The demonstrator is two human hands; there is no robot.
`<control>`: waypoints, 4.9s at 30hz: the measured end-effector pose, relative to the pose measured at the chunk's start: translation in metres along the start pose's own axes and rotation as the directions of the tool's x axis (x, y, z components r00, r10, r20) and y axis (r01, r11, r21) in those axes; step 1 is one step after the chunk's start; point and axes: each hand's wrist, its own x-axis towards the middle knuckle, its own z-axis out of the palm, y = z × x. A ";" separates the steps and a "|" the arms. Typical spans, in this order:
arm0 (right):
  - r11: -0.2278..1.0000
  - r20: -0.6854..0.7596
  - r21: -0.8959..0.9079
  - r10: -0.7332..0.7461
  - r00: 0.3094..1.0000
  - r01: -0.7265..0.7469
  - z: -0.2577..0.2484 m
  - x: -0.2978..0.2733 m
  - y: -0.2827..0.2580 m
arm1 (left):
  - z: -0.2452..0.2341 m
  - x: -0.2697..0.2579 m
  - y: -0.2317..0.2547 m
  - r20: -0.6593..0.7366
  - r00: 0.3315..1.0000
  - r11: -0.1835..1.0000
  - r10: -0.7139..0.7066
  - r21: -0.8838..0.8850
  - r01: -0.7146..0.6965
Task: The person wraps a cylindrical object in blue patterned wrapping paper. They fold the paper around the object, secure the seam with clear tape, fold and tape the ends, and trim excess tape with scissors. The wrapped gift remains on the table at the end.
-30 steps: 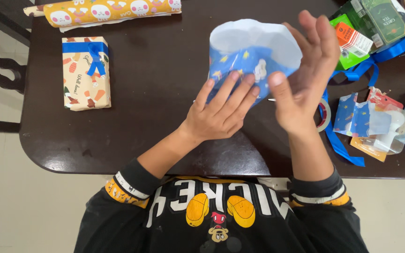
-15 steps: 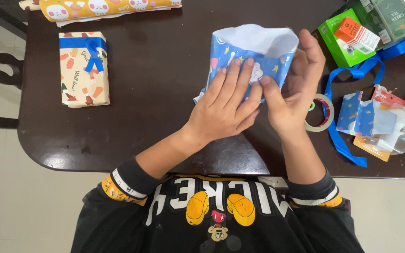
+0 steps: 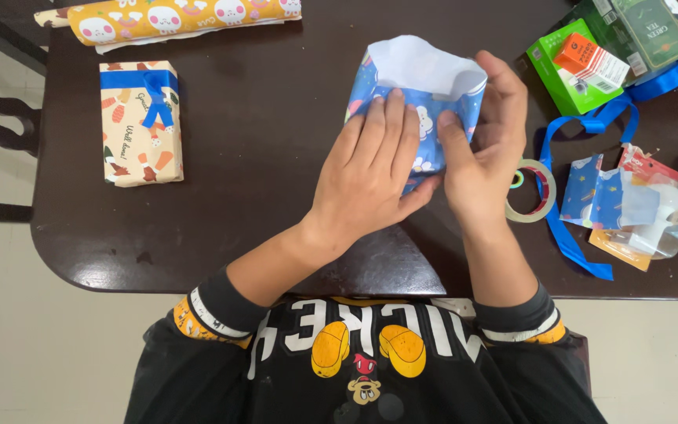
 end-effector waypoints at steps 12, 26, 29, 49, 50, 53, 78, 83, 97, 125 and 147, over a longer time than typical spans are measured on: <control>0.946 0.152 -0.298 -0.084 0.985 0.127 -0.007 0.033 -0.017 | 0.002 -0.003 0.000 -0.001 0.999 0.999 -0.039 0.014 0.039; 0.693 0.283 -0.523 -0.409 0.868 0.497 0.003 0.042 -0.052 | 0.003 -0.004 0.006 -0.047 0.996 0.992 -0.071 0.098 0.075; 0.369 0.422 -0.704 -0.469 0.776 0.607 0.002 0.045 -0.066 | 0.003 -0.002 0.006 -0.035 0.997 0.990 -0.073 0.117 0.076; 0.763 0.086 -0.609 -0.208 0.974 0.216 0.010 0.032 -0.054 | -0.001 -0.001 0.017 -0.034 0.987 0.982 -0.158 0.099 0.161; 0.799 0.052 -0.576 -0.176 0.983 0.173 0.010 0.030 -0.051 | -0.001 -0.001 0.016 -0.033 0.987 0.984 -0.157 0.085 0.159; 0.843 0.017 -0.514 -0.174 0.985 0.158 0.009 0.028 -0.043 | -0.001 -0.001 0.015 -0.055 0.987 0.986 -0.151 0.057 0.154; 0.919 0.143 -0.342 -0.154 0.978 0.195 -0.016 0.028 -0.036 | -0.013 0.009 -0.017 -0.379 0.808 0.854 -0.451 -0.446 0.268; 0.926 0.120 -0.336 -0.138 0.983 0.171 -0.018 0.026 -0.029 | -0.008 0.034 -0.066 0.189 0.893 0.215 -0.408 -0.931 0.295; 0.854 0.246 -0.399 -0.251 0.936 0.334 -0.018 0.032 -0.043 | 0.010 0.033 -0.087 0.155 0.987 0.150 -0.044 -0.976 0.160; 0.275 0.545 -0.746 -0.273 0.793 0.607 0.004 0.021 -0.086 | 0.020 0.003 -0.037 0.112 0.921 0.043 -0.374 -0.989 0.138; -0.011 0.572 -0.810 -0.238 0.785 0.587 0.016 -0.021 -0.072 | 0.016 0.000 -0.020 0.111 0.843 0.015 -0.526 -0.990 0.139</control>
